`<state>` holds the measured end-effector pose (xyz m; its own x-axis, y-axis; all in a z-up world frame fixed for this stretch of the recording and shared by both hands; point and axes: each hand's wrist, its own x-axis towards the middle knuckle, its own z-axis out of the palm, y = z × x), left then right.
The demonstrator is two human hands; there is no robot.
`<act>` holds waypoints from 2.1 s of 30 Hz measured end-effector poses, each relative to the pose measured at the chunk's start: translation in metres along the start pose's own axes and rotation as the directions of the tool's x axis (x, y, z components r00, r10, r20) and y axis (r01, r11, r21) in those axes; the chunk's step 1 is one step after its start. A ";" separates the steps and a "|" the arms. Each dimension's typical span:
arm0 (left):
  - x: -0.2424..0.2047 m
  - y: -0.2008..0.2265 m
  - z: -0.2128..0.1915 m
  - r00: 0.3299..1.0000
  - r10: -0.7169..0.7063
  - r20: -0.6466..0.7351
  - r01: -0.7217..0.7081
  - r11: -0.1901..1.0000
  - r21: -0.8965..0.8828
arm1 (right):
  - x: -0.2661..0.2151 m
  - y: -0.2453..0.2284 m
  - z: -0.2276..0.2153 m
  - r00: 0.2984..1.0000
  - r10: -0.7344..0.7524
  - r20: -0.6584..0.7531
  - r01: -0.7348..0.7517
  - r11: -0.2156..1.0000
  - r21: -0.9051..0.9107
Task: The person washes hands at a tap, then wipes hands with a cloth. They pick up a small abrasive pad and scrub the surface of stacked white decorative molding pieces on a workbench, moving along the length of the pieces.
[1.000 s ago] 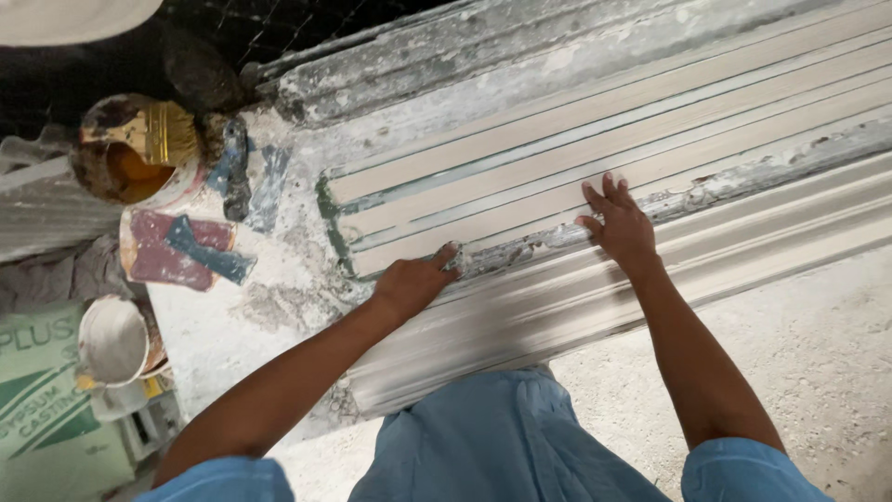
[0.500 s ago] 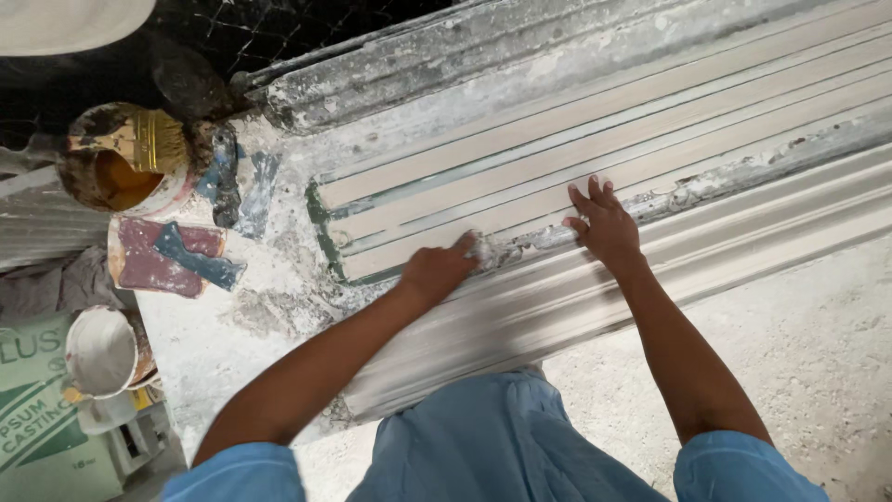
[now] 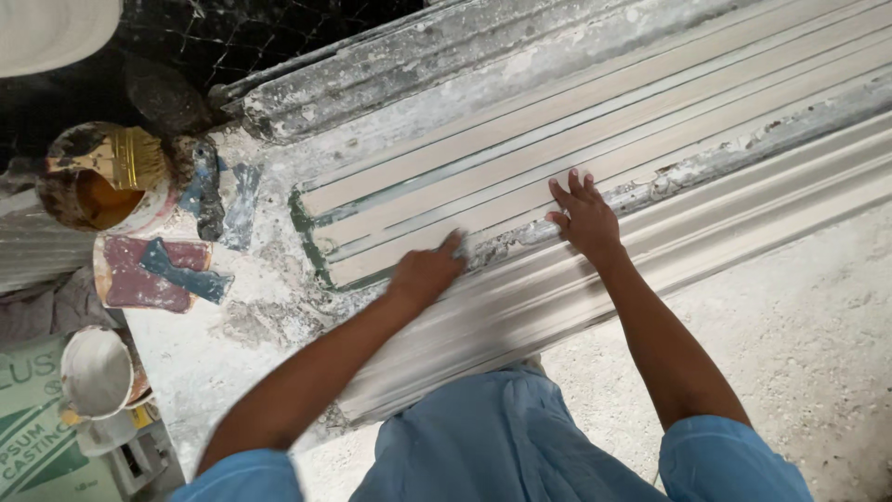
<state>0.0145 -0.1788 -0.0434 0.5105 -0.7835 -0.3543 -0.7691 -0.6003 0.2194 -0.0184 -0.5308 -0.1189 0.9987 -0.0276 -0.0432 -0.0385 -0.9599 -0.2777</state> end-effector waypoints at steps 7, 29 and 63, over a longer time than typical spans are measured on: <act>-0.055 -0.038 0.002 0.996 -0.036 0.082 0.038 0.999 -0.021 | 0.002 0.001 -0.003 1.000 -0.002 -0.015 0.002 1.000 -0.030; -0.027 0.008 -0.005 0.962 -0.202 0.183 0.177 0.973 0.146 | -0.005 0.039 -0.008 0.984 -0.157 0.080 0.156 0.988 0.022; 0.005 0.034 -0.022 0.976 -0.149 0.156 0.124 0.979 0.163 | -0.012 0.150 -0.040 0.995 -0.028 0.100 0.031 0.999 -0.026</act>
<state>-0.0001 -0.2067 -0.0175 0.5533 -0.6506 -0.5202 -0.7525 -0.6582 0.0228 -0.0344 -0.6858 -0.1215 0.9910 0.0278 -0.1311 -0.0065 -0.9671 -0.2541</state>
